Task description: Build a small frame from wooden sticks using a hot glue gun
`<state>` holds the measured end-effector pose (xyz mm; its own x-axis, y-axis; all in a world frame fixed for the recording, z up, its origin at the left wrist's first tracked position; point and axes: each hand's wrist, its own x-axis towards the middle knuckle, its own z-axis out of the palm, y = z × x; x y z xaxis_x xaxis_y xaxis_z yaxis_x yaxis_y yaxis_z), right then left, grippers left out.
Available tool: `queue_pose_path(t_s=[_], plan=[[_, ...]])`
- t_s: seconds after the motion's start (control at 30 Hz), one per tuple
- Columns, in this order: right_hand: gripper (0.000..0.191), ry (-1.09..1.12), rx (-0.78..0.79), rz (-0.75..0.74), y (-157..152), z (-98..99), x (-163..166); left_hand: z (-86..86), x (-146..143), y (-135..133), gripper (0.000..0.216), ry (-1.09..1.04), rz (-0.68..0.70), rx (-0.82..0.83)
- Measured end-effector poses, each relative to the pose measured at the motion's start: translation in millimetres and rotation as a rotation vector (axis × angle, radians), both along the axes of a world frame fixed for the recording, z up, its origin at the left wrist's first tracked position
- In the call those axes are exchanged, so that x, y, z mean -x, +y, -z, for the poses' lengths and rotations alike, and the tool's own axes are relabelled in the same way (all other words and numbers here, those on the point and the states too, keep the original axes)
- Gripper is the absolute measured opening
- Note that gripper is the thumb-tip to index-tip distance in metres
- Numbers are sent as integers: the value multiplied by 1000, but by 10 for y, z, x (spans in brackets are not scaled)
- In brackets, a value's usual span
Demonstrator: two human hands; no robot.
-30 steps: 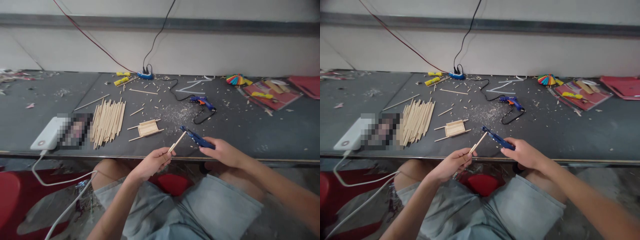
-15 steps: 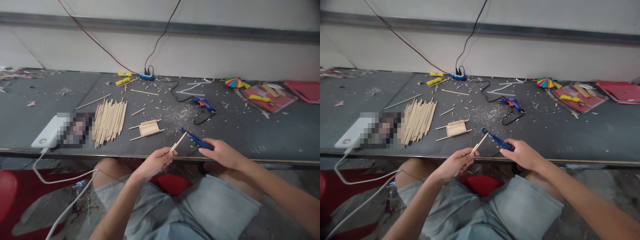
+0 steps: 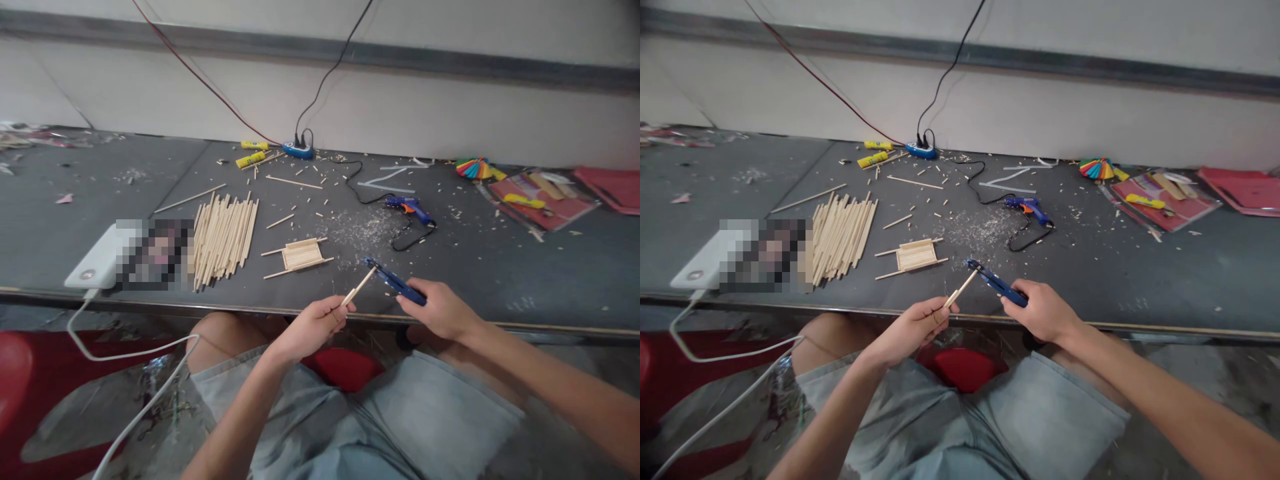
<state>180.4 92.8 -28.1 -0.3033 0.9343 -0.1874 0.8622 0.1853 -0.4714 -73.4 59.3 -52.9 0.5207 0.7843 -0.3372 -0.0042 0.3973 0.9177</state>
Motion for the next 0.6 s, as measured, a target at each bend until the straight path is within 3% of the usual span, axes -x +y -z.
queue_pose_path(t_s=[0.27,0.6], plan=[[34,-16,41,14,46,84,-39,-38,-25,32,38,80,14,-26],[32,14,-8,10,122,123,-58,-99,-33,72,33,236,16,-187]])
